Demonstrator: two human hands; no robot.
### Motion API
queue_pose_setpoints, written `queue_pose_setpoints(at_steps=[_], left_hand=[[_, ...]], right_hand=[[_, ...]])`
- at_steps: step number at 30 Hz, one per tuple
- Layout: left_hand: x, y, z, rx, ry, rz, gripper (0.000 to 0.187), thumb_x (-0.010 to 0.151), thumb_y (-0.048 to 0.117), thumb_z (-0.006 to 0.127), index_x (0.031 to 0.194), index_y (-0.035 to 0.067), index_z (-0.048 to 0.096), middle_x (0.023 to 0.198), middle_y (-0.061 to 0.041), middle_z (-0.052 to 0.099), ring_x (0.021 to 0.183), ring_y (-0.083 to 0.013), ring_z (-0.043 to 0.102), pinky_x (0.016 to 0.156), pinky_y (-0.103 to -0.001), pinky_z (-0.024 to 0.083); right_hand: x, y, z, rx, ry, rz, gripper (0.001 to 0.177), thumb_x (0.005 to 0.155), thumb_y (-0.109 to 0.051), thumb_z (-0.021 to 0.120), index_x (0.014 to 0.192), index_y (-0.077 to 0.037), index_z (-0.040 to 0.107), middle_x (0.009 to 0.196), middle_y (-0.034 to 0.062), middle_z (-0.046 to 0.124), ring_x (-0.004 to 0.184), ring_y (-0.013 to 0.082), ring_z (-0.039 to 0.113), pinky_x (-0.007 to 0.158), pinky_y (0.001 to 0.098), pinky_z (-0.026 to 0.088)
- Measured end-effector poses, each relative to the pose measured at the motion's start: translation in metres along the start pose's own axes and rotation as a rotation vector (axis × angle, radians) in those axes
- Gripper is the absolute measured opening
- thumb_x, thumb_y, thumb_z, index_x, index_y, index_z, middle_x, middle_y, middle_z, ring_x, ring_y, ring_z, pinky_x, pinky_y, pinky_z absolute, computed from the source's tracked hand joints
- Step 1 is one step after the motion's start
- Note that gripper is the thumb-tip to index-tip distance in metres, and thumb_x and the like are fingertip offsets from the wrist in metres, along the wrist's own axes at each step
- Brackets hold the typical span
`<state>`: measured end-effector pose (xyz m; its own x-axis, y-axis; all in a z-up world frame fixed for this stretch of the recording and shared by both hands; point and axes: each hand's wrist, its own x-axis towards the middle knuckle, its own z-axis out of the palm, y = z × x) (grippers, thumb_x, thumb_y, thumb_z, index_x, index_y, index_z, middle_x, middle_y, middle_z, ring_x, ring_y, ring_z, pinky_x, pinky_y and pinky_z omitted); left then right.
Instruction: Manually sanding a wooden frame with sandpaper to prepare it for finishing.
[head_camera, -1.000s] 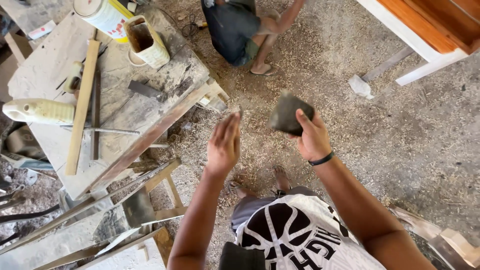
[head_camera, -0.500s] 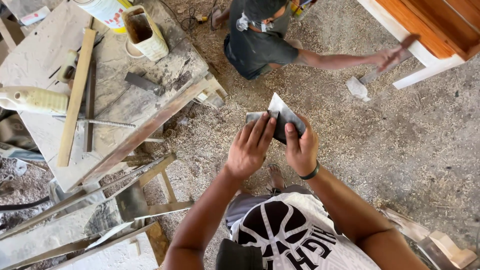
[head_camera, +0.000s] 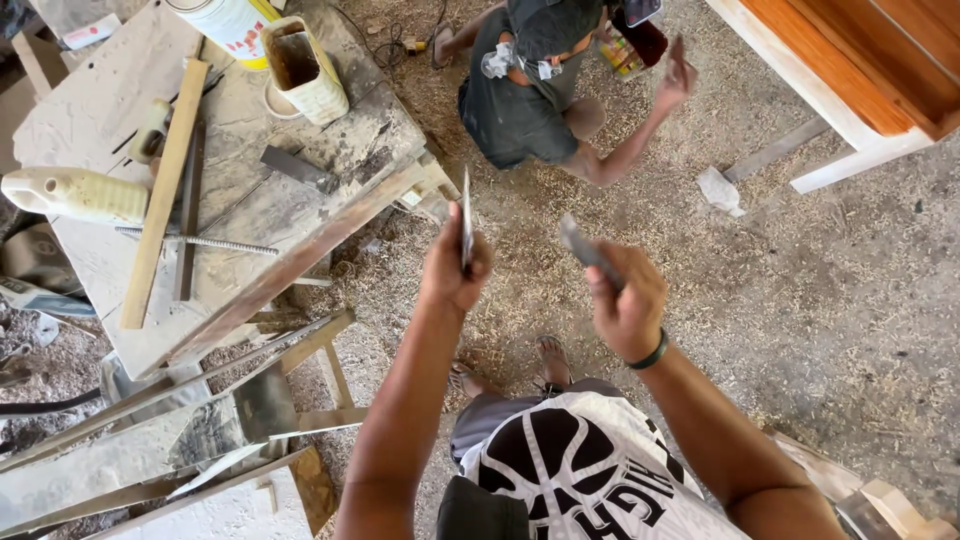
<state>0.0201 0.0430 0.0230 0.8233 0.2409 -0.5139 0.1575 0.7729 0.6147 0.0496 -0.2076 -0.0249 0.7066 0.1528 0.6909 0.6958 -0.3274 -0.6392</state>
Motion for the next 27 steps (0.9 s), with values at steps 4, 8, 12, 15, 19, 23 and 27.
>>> queue_pose_setpoints(at_steps=[4,8,12,15,19,23,27], left_hand=[[-0.026,-0.026,0.039,-0.059,-0.080,-0.185,0.039,0.101,0.044,0.055,0.085,0.009,0.061,0.049,0.006,0.049,0.032,-0.0082,0.044,0.027,-0.025,0.040],[-0.029,-0.053,0.036,-0.110,-0.084,-0.429,0.021,0.098,0.030,0.050,0.089,0.013,0.059,0.054,0.001,0.051,0.038,-0.0102,0.044,0.033,-0.025,0.036],[-0.028,-0.063,0.007,-0.289,-0.510,-0.724,0.058,0.089,0.062,0.057,0.082,0.004,0.059,0.045,-0.001,0.044,0.039,-0.0138,0.043,0.036,-0.027,0.038],[-0.018,-0.075,-0.027,-0.400,-0.647,-0.467,0.036,0.121,0.031,0.059,0.101,0.001,0.061,0.069,-0.005,0.058,0.053,-0.0129,0.056,0.048,-0.030,0.049],[-0.022,-0.047,-0.026,-0.144,0.153,-0.418,0.042,0.100,0.027,0.062,0.130,-0.002,0.057,0.099,-0.017,0.069,0.083,-0.0256,0.071,0.073,-0.035,0.063],[-0.001,-0.025,-0.078,0.027,-0.090,-0.110,0.056,0.098,0.035,0.062,0.144,0.003,0.052,0.124,-0.013,0.067,0.109,-0.0265,0.067,0.098,-0.044,0.055],[0.024,-0.015,-0.141,-0.089,0.171,-0.022,0.037,0.103,0.033,0.056,0.133,0.012,0.059,0.127,-0.006,0.070,0.113,-0.0248,0.065,0.095,-0.046,0.054]], right_hand=[[0.020,-0.060,0.010,-0.032,-0.060,-0.316,0.025,0.103,-0.020,0.062,0.126,-0.012,0.067,0.111,0.0080,0.075,0.083,0.0136,0.065,0.064,0.0286,0.053],[0.016,-0.041,0.019,-0.280,-0.284,-0.258,0.033,0.099,-0.016,0.066,0.132,-0.011,0.065,0.117,0.0074,0.072,0.096,0.0199,0.067,0.075,0.0348,0.057],[-0.008,0.058,0.011,-0.466,-0.391,0.233,0.023,0.111,-0.014,0.060,0.132,-0.015,0.070,0.116,0.0123,0.075,0.097,0.0243,0.073,0.073,0.0383,0.060],[-0.002,0.076,-0.051,-0.374,-0.322,0.434,0.028,0.109,-0.028,0.058,0.127,-0.009,0.069,0.111,0.0149,0.075,0.091,0.0281,0.073,0.077,0.0425,0.060],[-0.016,0.119,-0.159,-0.435,-0.570,0.728,0.037,0.105,-0.037,0.056,0.128,-0.012,0.071,0.115,0.0134,0.075,0.091,0.0272,0.073,0.080,0.0437,0.059],[-0.085,0.193,-0.279,-0.490,-0.597,1.099,0.033,0.099,-0.032,0.064,0.122,-0.011,0.074,0.110,0.0145,0.077,0.098,0.0292,0.073,0.087,0.0479,0.057],[-0.300,0.314,-0.349,-1.351,-0.649,1.364,0.032,0.093,-0.036,0.073,0.099,-0.006,0.082,0.103,0.0187,0.079,0.093,0.0340,0.077,0.077,0.0504,0.062]])
